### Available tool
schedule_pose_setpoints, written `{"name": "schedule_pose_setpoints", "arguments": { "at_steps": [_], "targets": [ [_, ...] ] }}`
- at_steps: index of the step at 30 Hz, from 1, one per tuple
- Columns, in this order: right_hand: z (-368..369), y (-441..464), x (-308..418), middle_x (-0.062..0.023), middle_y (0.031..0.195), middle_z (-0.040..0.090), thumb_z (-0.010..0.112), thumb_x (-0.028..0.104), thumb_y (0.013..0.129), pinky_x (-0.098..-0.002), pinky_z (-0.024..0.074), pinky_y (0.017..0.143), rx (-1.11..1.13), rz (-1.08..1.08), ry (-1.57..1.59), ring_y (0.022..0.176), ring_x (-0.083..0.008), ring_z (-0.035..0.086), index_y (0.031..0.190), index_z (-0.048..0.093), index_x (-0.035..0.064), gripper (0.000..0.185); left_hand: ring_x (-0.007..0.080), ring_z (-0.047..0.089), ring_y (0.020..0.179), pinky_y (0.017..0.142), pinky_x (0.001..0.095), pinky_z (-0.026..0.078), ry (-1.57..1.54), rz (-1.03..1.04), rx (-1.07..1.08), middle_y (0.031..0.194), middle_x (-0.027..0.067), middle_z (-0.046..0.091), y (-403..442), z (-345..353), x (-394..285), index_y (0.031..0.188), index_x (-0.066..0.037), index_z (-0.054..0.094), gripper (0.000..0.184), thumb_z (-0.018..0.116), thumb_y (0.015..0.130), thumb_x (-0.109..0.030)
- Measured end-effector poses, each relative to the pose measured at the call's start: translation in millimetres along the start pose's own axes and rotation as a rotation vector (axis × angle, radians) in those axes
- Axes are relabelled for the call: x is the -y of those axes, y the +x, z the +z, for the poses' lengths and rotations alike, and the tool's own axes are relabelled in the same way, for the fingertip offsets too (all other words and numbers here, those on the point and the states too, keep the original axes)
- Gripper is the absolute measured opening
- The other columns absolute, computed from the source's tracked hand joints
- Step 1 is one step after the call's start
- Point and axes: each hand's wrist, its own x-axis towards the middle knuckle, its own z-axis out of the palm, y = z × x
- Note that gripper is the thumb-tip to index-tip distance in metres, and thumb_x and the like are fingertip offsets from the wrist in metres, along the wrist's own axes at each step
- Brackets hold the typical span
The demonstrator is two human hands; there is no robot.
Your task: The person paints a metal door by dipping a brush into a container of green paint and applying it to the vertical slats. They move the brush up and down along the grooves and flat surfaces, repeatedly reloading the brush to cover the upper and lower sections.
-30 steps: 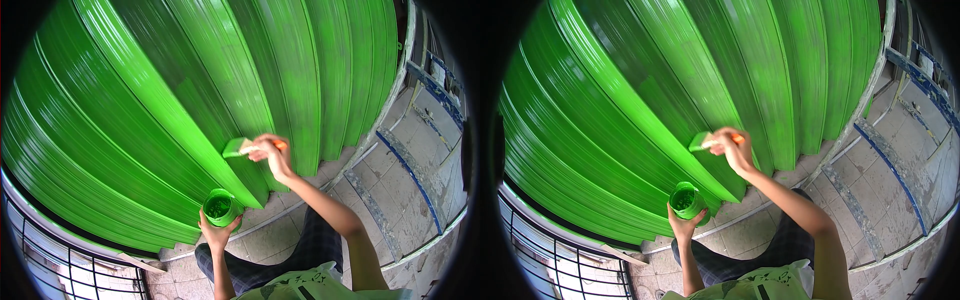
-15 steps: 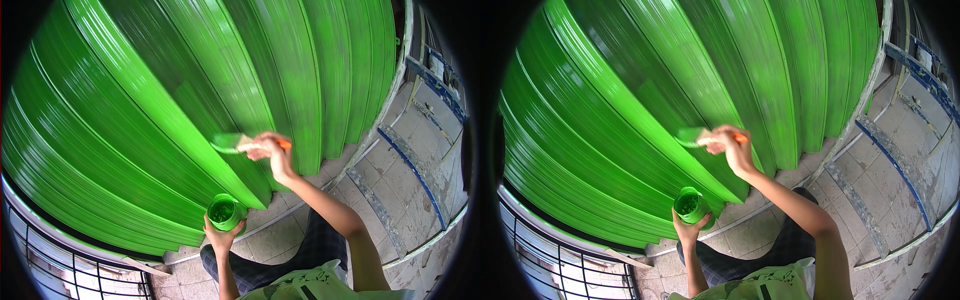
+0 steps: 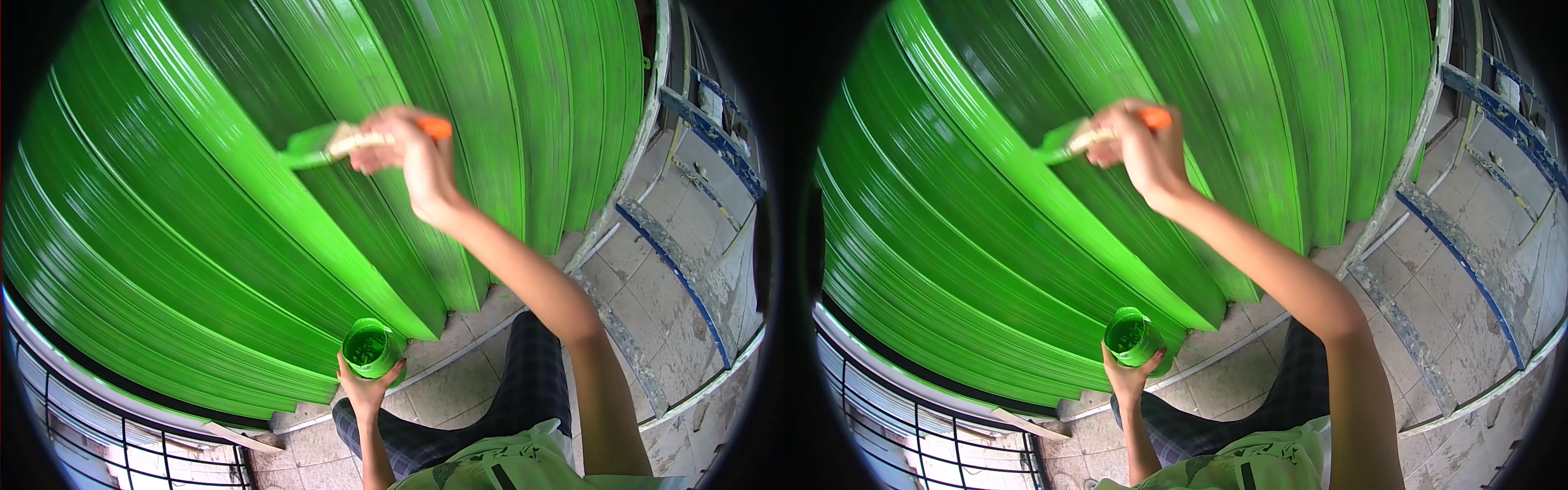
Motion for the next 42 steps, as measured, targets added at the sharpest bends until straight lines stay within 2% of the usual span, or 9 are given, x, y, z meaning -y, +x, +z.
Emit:
{"name": "schedule_pose_setpoints", "arguments": {
  "at_steps": [8, 12, 17, 22, 26, 29, 35, 39, 42],
  "targets": [
    [-92.6, -104.0, -60.8, -0.0187, 0.076, 0.066, 0.05, 0.009, 0.086, -0.0275, 0.0552, 0.047, -0.067, 0.474, -0.298, 0.056, -0.0214, 0.066, 0.081, 0.062, -0.0039, 0.018, 0.0193, 0.061, 0.092, 0.083, 0.0327, 0.049, -0.058, -0.009, 0.017, 0.102, 0.0107, 0.063, -2.7, -2.5, 11.1, 0.113, 0.0, 0.05, 0.073, 0.09, 0.055, -0.019],
    [-33.8, -31.6, -32.4, -0.0121, 0.065, 0.064, 0.054, 0.01, 0.082, -0.0235, 0.0439, 0.042, 0.07, 0.172, -0.113, 0.046, -0.0134, 0.057, 0.072, 0.063, -0.0008, 0.017, 0.0191, 0.061, 0.093, 0.083, 0.0326, 0.049, -0.027, -0.008, 0.015, 0.103, 0.0105, 0.063, -3.7, -3.9, 7.5, 0.112, 0.0, 0.05, 0.073, 0.09, 0.055, -0.019],
    [21.0, 19.2, 19.0, -0.0166, 0.072, 0.066, 0.055, 0.01, 0.083, -0.026, 0.0491, 0.047, 0.062, -0.054, 0.135, 0.052, -0.018, 0.063, 0.075, 0.063, -0.0041, 0.018, 0.0248, 0.063, 0.092, 0.084, 0.0376, 0.049, -0.111, -0.027, 0.003, 0.1, 0.0138, 0.064, -3.4, -0.5, 5.9, 0.114, -0.001, 0.05, 0.079, 0.091, 0.052, -0.027],
    [-46.5, -36.5, -48.1, -0.0173, 0.075, 0.066, 0.056, 0.012, 0.084, -0.0268, 0.0532, 0.048, -0.087, 0.042, 0.093, 0.054, -0.0195, 0.064, 0.081, 0.064, -0.0049, 0.019, 0.019, 0.06, 0.093, 0.084, 0.0329, 0.049, -0.112, -0.033, 0.052, 0.103, 0.0102, 0.062, -5.6, -1.9, 5.2, 0.113, 0.0, 0.05, 0.073, 0.09, 0.055, -0.017],
    [-123.3, -108.9, -101.2, -0.0183, 0.073, 0.066, 0.054, 0.011, 0.085, -0.0276, 0.0541, 0.047, -0.193, 0.297, -0.129, 0.055, -0.0194, 0.065, 0.081, 0.064, -0.0045, 0.019, 0.0187, 0.06, 0.093, 0.084, 0.0328, 0.049, -0.077, -0.034, 0.076, 0.103, 0.0103, 0.062, -7.7, -2.4, 16.2, 0.113, 0.0, 0.05, 0.073, 0.09, 0.055, -0.016],
    [-115.3, -98.8, -91.6, -0.0196, 0.075, 0.066, 0.051, 0.009, 0.083, -0.0285, 0.0557, 0.047, -0.229, 0.321, -0.228, 0.054, -0.0218, 0.066, 0.082, 0.063, -0.0045, 0.019, 0.0241, 0.063, 0.088, 0.08, 0.0368, 0.049, -0.101, -0.037, 0.039, 0.096, 0.013, 0.064, -7.4, 0.0, 16.0, 0.108, 0.0, 0.052, 0.075, 0.091, 0.051, -0.028],
    [-28.8, 6.1, -21.4, -0.0124, 0.069, 0.067, 0.055, 0.012, 0.083, -0.0262, 0.0502, 0.049, -0.141, -0.117, 0.115, 0.054, -0.0167, 0.063, 0.077, 0.064, -0.0033, 0.019, 0.0241, 0.063, 0.089, 0.082, 0.0365, 0.049, -0.082, -0.034, 0.026, 0.097, 0.0138, 0.064, -7.3, 0.7, 7.3, 0.109, 0.0, 0.051, 0.075, 0.091, 0.052, -0.027],
    [-33.7, 8.5, -31.7, -0.013, 0.073, 0.065, 0.056, 0.014, 0.085, -0.0275, 0.0511, 0.049, -0.087, -0.14, 0.123, 0.055, -0.0181, 0.064, 0.079, 0.063, -0.0046, 0.02, 0.0238, 0.062, 0.089, 0.082, 0.0363, 0.049, -0.103, -0.029, 0.04, 0.099, 0.0142, 0.064, -7.7, 2.0, 11.2, 0.11, 0.001, 0.051, 0.076, 0.091, 0.052, -0.027],
    [-75.3, -45.5, -77.0, -0.0144, 0.072, 0.066, 0.057, 0.013, 0.085, -0.0262, 0.0523, 0.049, -0.147, 0.052, 0.094, 0.055, -0.0178, 0.064, 0.081, 0.064, -0.0035, 0.018, 0.0219, 0.062, 0.09, 0.083, 0.0352, 0.049, -0.106, -0.048, 0.059, 0.1, 0.013, 0.063, -5.9, 1.7, 8.1, 0.112, 0.001, 0.05, 0.075, 0.091, 0.053, -0.023]
  ]
}}
